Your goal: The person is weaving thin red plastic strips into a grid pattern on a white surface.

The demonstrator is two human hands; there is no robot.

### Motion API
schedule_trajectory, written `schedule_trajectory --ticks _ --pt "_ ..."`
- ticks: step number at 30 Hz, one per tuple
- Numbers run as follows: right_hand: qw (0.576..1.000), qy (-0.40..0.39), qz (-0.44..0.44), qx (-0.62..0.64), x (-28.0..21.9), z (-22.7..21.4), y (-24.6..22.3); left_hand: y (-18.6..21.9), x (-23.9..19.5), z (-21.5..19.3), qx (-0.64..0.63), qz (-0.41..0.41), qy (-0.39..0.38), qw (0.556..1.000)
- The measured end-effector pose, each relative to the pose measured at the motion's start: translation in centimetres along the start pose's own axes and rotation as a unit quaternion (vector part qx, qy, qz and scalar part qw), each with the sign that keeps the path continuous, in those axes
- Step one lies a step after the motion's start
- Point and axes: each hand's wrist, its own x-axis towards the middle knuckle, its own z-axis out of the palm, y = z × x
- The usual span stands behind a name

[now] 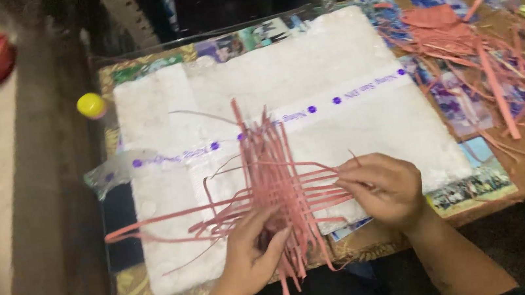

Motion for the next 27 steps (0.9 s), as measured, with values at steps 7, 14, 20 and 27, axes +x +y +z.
schedule_trajectory --ticks 7,14,20,27 --pt "0.981 -0.155 -0.113 0.03 0.5 4.6 -2.3 -0.1 0.4 -1.2 -0.205 -0.063 0.058 0.975" --pt "0.989 -0.006 0.078 0.127 -4.1 4.5 0.1 -1.1 -0.4 -1.0 -0.454 -0.111 0.113 0.877" --pt "0.878 0.246 0.334 0.238 -2.0 2.9 -1.2 -1.1 -0.8 0.0 -0.522 -0.106 0.156 0.832" --pt "0.828 0.353 0.344 0.266 -1.7 0.9 -0.1 -0.9 -0.8 -1.1 -0.497 -0.102 0.208 0.836"
